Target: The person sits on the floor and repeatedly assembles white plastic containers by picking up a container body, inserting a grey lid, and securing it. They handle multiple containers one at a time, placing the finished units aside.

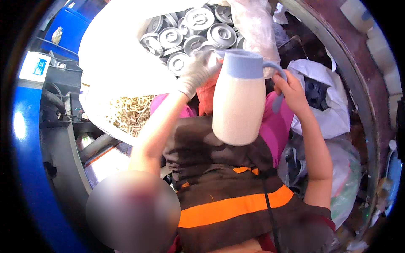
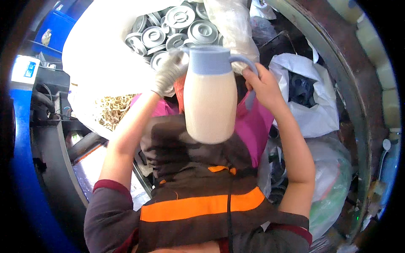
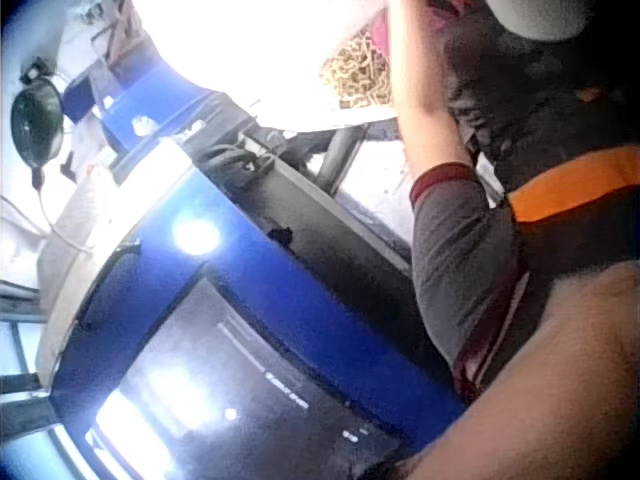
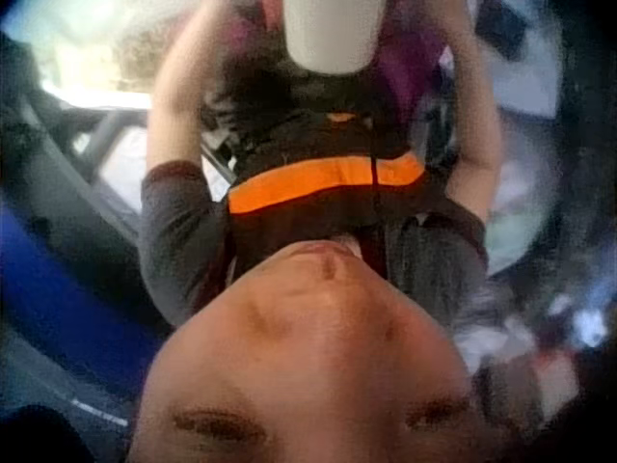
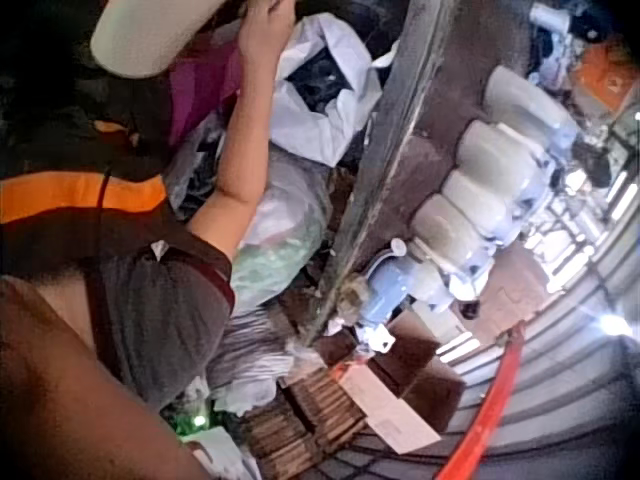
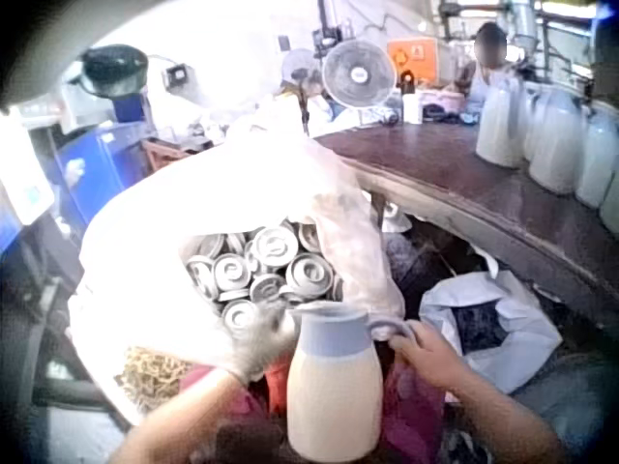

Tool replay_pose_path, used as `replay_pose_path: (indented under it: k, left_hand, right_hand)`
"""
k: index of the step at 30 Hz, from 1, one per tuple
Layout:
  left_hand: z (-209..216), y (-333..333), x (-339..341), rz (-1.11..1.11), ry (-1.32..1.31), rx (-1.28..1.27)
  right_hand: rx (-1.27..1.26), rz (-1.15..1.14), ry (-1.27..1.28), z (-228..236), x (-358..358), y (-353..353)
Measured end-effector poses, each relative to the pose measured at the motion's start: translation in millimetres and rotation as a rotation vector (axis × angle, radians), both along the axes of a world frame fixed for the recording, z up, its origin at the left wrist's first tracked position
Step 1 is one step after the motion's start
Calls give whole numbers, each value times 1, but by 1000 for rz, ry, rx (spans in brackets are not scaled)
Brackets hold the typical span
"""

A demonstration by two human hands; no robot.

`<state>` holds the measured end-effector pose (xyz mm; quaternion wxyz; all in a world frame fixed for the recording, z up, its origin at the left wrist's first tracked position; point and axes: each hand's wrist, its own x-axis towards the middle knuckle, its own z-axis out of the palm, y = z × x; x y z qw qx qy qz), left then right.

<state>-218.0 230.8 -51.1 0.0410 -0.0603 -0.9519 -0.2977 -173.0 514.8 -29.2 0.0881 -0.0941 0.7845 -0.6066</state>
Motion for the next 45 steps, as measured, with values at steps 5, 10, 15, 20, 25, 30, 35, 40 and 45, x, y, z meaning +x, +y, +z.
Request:
replay_pose_path:
  k: [5, 10, 15, 20, 25, 30, 35, 40, 45]
  left_hand:
    - [-151, -73, -40, -25, -145, -41]
    - [62, -23, 52, -263, -600, 669]
    - [56, -66, 88, -139, -460, 538]
    - [49, -104, 116, 328, -394, 876]
    - [32, -124, 130, 605, -159, 1316]
    - [12, -131, 133, 686, -44, 1775]
    - [6, -120, 138, 590, -90, 2013]
    - [3, -115, 152, 546, 1, 1957]
    - [-2, -105, 161, 580, 51, 1842]
  right_hand:
    - [73, 291, -217, 0, -9, -22]
    - [63, 408, -286, -4, -38, -46]
    - [75, 397, -32, -46, -117, -117]
    - [934, 223, 302, -151, -209, -173]
    - [795, 73, 288, -156, -222, -173]
    - [468, -268, 521, -66, -162, -132]
    - [-440, -355, -41, -38, -95, -84]
    - [-579, -414, -94, -42, -70, -57]
    - [-385, -185, -46, -17, -30, -72]
